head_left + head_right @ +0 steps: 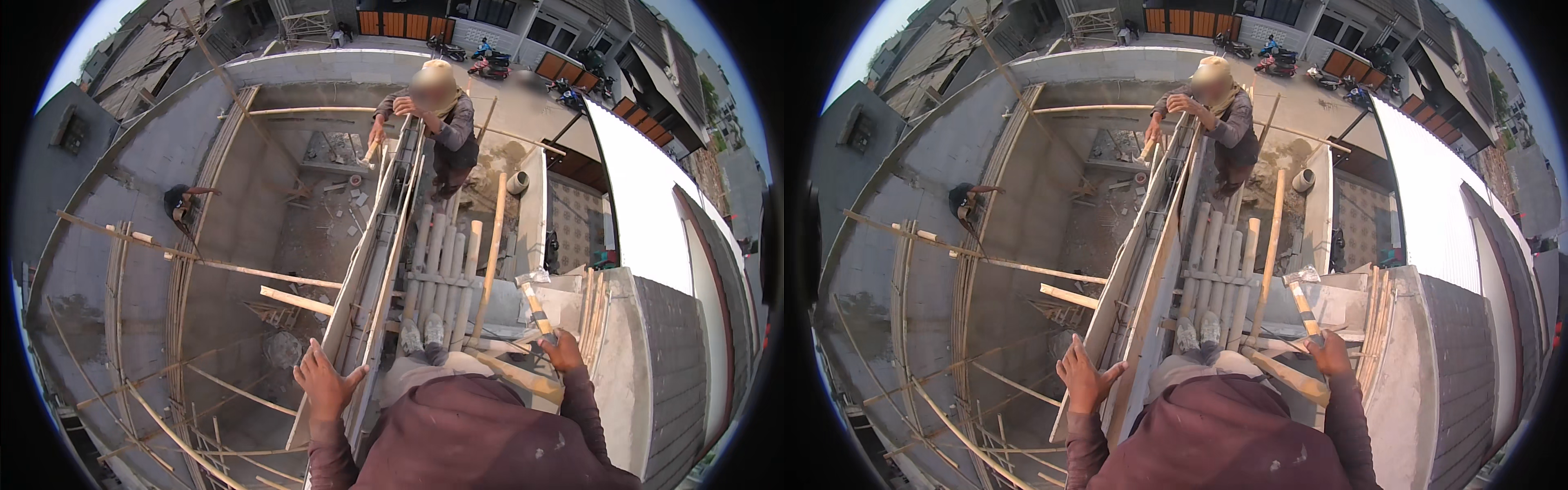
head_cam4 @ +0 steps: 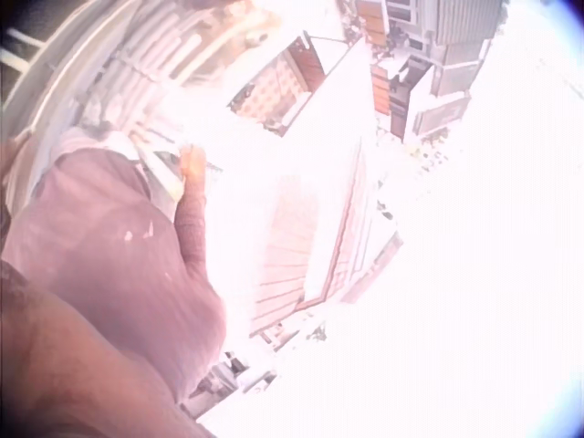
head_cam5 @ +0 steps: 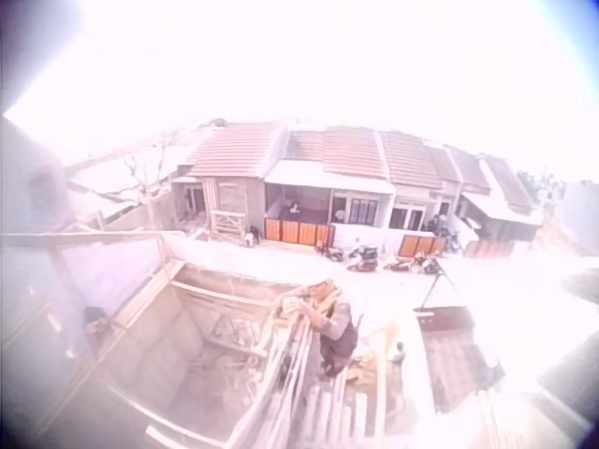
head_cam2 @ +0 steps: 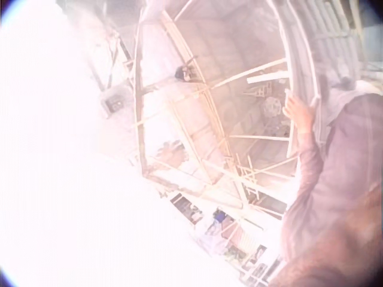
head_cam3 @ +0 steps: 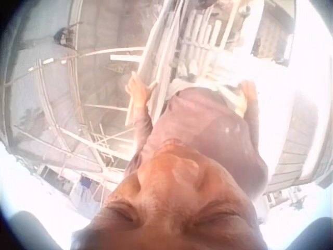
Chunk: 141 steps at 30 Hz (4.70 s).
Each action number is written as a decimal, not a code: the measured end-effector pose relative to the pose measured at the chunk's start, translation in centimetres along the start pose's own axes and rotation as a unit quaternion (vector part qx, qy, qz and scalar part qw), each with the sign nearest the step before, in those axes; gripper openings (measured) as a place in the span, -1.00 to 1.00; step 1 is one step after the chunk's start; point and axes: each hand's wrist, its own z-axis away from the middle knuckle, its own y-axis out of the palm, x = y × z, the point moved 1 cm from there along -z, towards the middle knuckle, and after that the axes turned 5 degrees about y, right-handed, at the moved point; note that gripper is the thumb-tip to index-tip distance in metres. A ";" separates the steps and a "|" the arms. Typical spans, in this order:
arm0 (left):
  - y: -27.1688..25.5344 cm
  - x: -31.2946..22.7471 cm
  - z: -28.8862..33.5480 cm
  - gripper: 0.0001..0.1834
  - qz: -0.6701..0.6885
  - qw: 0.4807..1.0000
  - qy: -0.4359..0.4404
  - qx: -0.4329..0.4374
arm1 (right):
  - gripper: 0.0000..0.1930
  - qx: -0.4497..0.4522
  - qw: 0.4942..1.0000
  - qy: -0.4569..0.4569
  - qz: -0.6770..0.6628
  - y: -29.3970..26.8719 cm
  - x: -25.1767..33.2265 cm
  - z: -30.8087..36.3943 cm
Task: The person applies mortar to a concrete wall and secures a curved wooden board using nails and a hatchet, then assists another worker in lifting and placing a long rebar cage onto the formwork.
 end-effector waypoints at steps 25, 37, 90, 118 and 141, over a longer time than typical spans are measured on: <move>6.0 -1.3 -15.1 0.40 0.075 0.987 0.065 0.128 | -0.49 -0.299 0.905 0.265 -0.148 -1.8 1.5 14.6; 5.6 -2.9 -13.8 0.23 0.077 0.990 0.039 0.108 | -0.49 -0.247 0.952 0.162 -0.080 0.6 3.1 11.7; -5.6 -6.9 17.4 -0.68 0.589 0.746 0.022 -0.309 | -0.69 0.394 0.802 -0.208 0.398 13.2 17.3 -19.6; 21.4 4.4 38.2 -0.99 0.599 0.222 -0.540 -0.549 | -0.57 0.408 0.751 -0.247 0.457 15.3 2.3 -25.4; 23.1 -0.8 44.4 -0.66 0.123 0.931 -0.282 -0.196 | -0.71 0.451 0.835 -0.107 0.297 22.7 19.4 -4.7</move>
